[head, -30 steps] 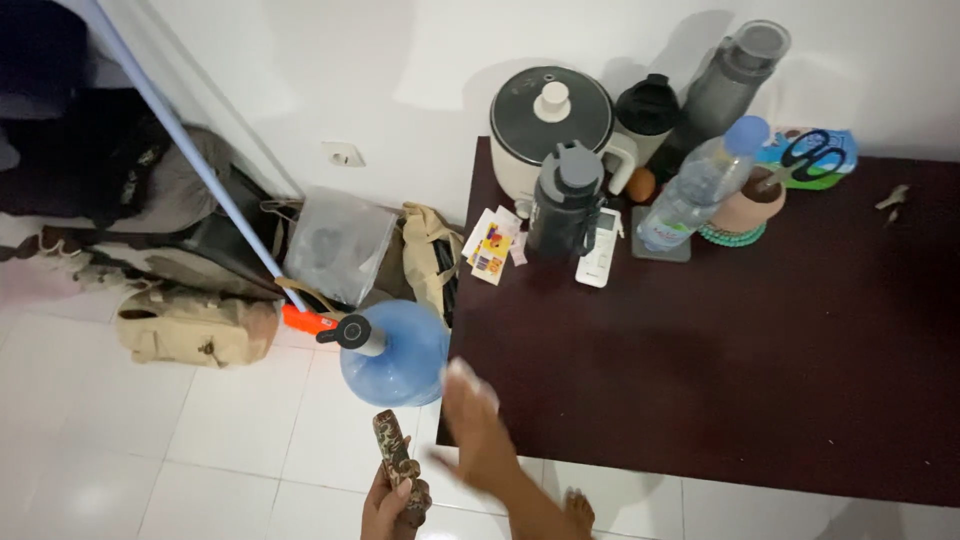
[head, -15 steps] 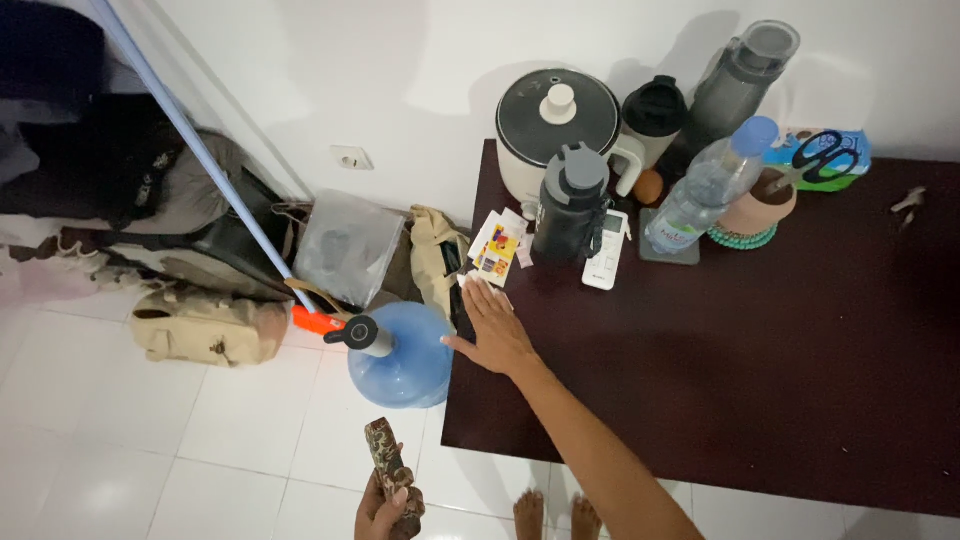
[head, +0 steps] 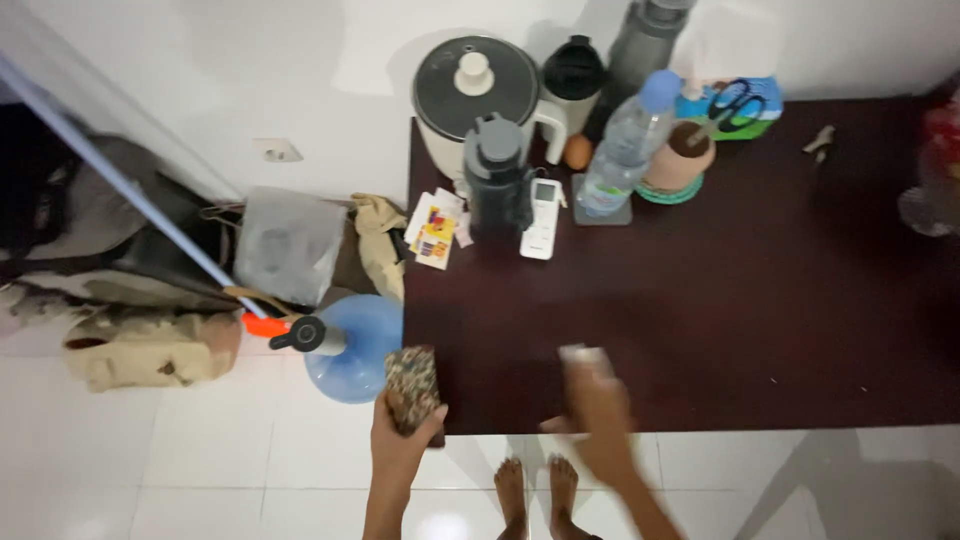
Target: Cleaning a table surface with a tissue and organizing various snacks and household items.
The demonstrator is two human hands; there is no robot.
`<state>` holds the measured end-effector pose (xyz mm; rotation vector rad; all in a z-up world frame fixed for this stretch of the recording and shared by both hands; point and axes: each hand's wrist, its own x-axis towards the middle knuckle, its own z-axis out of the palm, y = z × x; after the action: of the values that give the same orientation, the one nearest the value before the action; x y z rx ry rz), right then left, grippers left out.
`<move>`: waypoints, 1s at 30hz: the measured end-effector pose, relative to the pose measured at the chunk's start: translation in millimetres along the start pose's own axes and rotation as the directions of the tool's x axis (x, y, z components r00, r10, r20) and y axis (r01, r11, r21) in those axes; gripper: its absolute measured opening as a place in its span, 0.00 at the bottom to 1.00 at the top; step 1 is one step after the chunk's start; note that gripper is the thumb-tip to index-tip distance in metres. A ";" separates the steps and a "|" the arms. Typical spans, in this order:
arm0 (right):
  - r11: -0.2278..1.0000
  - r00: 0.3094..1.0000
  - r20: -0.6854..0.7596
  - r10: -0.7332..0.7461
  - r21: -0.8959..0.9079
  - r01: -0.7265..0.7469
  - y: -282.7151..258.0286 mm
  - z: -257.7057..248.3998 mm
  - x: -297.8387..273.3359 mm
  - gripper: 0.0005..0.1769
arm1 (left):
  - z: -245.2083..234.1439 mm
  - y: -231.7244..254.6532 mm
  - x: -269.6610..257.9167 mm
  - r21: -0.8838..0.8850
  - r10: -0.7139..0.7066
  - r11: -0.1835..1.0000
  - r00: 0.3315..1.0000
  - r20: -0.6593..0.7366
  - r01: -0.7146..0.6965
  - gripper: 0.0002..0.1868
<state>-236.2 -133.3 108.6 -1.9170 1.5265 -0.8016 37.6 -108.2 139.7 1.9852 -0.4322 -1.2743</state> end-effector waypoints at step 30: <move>0.769 0.816 -0.305 0.491 -0.288 -0.570 244.2 -231.9 -76.6 0.52 | 109.0 -31.6 108.4 0.792 0.849 0.439 0.485 -0.210 -0.425 0.61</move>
<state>-579.7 -120.1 74.9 -1.5105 2.3538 -0.4893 -13.0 -196.7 20.4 2.2037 -1.3502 0.1363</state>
